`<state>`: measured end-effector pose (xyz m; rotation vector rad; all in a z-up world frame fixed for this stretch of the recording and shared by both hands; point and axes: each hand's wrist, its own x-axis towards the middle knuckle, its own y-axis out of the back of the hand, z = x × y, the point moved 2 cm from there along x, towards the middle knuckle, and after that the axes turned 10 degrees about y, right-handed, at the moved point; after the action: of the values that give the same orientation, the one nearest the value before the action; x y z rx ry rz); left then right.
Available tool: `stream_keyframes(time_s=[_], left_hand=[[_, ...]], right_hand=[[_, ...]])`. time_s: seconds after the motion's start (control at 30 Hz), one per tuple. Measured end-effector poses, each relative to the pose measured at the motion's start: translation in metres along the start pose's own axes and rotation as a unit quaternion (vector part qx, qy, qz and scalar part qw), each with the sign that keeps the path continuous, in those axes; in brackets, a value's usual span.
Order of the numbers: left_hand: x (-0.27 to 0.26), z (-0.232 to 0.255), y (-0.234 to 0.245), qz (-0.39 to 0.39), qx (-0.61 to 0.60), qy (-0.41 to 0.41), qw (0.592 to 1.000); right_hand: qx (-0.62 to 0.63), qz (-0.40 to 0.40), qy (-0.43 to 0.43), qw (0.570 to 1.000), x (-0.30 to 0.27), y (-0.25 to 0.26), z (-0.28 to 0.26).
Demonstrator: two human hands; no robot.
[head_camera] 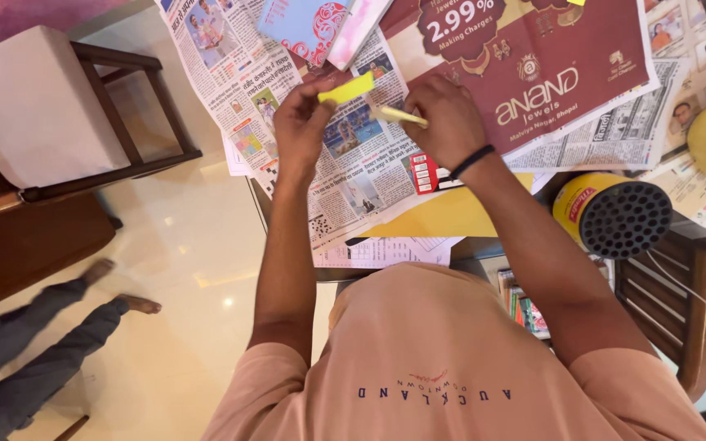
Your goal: The person sorts through a cluttered table, moving a black speaker, a blue notebook, and various papers. They handle newspapers, small boxes, and a yellow sticky note, placing items on a nearby chair and arranging them on the table.
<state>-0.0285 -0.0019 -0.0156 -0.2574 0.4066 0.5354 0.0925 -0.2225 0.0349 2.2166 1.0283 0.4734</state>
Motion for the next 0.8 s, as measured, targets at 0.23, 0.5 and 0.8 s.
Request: stream_keyframes(time_s=[0.23,0.5,0.8], left_hand=[[-0.042,0.042,-0.002,-0.146,0.077,-0.050,0.985],[-0.045,0.082,-0.042,-0.119,0.283,-0.117,0.944],[-0.053,0.111,-0.045,-0.161,0.327,-0.178,0.914]], right_hand=[[0.467,0.112,-0.086,0.873,-0.010,-0.021,0.001],[0.460,0.109,-0.081,0.877,-0.024,-0.031,-0.021],[0.316,0.048,-0.072,0.945,-0.030,-0.004,-0.059]])
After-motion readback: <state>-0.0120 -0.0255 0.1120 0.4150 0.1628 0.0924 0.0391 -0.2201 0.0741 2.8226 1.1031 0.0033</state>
